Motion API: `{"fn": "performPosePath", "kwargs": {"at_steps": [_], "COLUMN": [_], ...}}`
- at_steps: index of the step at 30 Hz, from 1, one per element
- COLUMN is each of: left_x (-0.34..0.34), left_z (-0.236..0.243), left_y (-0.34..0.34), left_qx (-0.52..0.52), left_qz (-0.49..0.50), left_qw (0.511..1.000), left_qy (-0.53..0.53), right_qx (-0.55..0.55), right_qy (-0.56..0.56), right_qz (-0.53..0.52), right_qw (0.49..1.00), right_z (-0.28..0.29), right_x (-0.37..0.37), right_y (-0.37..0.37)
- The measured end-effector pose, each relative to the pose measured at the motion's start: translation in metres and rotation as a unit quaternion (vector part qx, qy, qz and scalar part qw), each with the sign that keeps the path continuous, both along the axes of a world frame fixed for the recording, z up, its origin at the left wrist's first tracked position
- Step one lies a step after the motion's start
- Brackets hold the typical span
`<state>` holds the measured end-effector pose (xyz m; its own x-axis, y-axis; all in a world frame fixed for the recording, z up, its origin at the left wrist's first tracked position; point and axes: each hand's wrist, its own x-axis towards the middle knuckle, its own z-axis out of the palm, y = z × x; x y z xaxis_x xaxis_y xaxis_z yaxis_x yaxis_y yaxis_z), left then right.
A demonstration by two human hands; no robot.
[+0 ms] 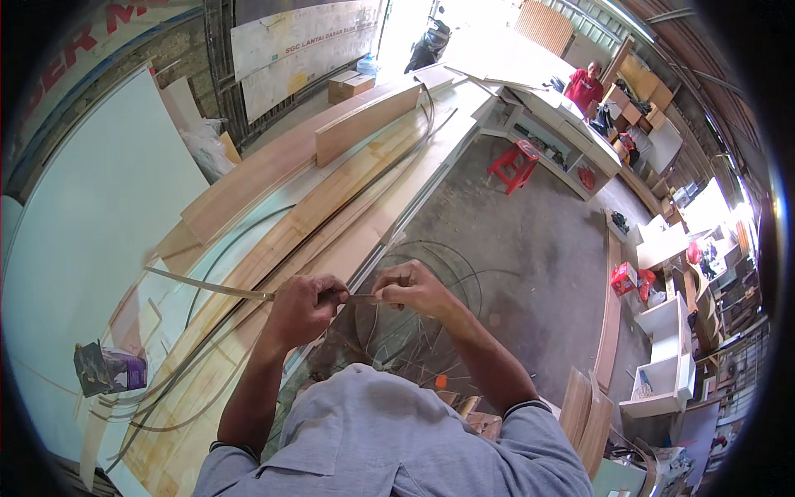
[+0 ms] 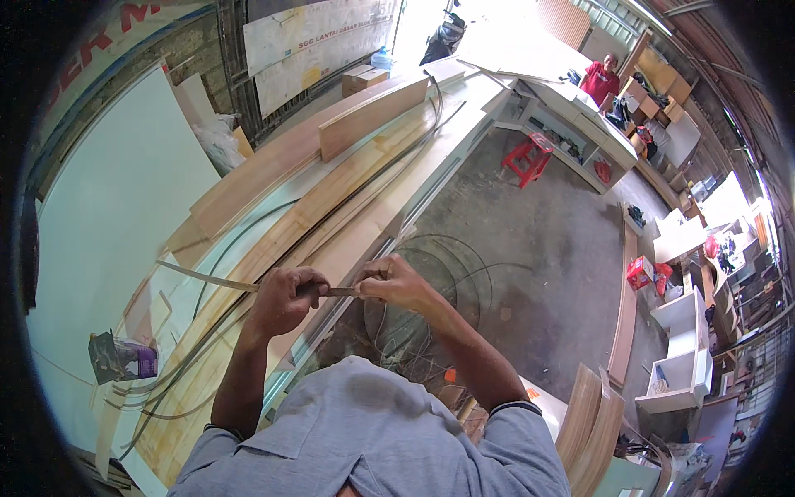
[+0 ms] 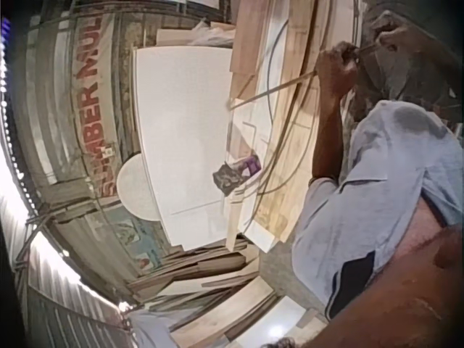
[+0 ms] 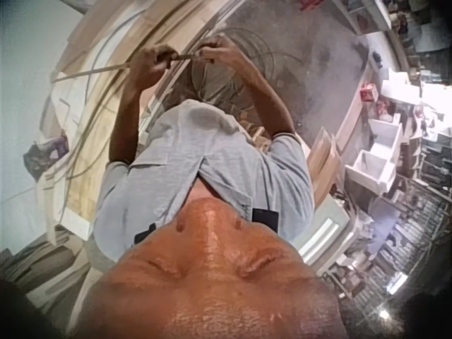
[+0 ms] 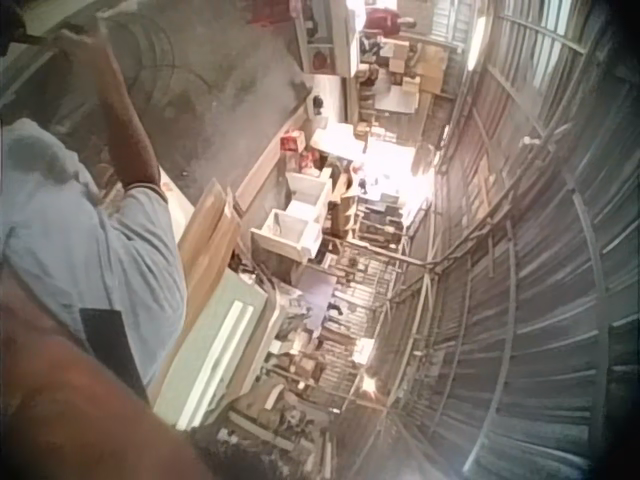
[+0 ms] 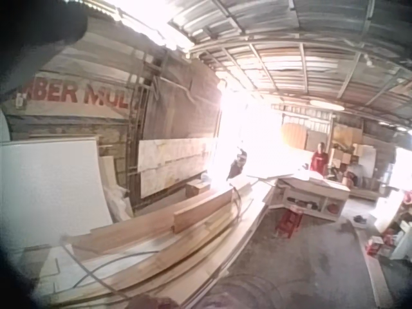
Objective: The person handles a thin strip of wood veneer, pulling it from a long piece and folding or bending it by hand.
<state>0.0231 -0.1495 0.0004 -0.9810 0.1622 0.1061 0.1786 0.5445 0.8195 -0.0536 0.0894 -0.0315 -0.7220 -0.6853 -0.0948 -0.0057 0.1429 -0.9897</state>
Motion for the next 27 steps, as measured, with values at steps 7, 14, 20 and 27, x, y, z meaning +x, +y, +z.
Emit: {"fn": "performPosePath", "kwargs": {"at_steps": [7, 14, 20, 27], "left_x": [0.001, -0.003, -0.012, -0.039], "left_z": [0.0, -0.005, -0.001, -0.006], "left_y": [0.009, 0.014, 0.015, 0.035], "left_qx": [-0.035, -0.018, -0.058, -0.042], "left_qz": [0.013, 0.02, 0.021, -0.057], "left_qw": [0.998, 0.999, 0.998, 0.997], "left_qy": [0.041, 0.03, 0.031, 0.021], "right_qx": [0.109, 0.094, 0.069, 0.04], "right_qy": [0.064, 0.102, 0.062, 0.297], "right_qz": [-0.064, -0.078, -0.077, -0.138], "right_qw": [0.99, 0.987, 0.993, 0.944], "right_z": [-0.006, -0.013, -0.014, 0.005], "right_x": [-0.005, -0.008, -0.021, -0.029], "right_y": [-0.009, -0.008, -0.001, 0.002]}}
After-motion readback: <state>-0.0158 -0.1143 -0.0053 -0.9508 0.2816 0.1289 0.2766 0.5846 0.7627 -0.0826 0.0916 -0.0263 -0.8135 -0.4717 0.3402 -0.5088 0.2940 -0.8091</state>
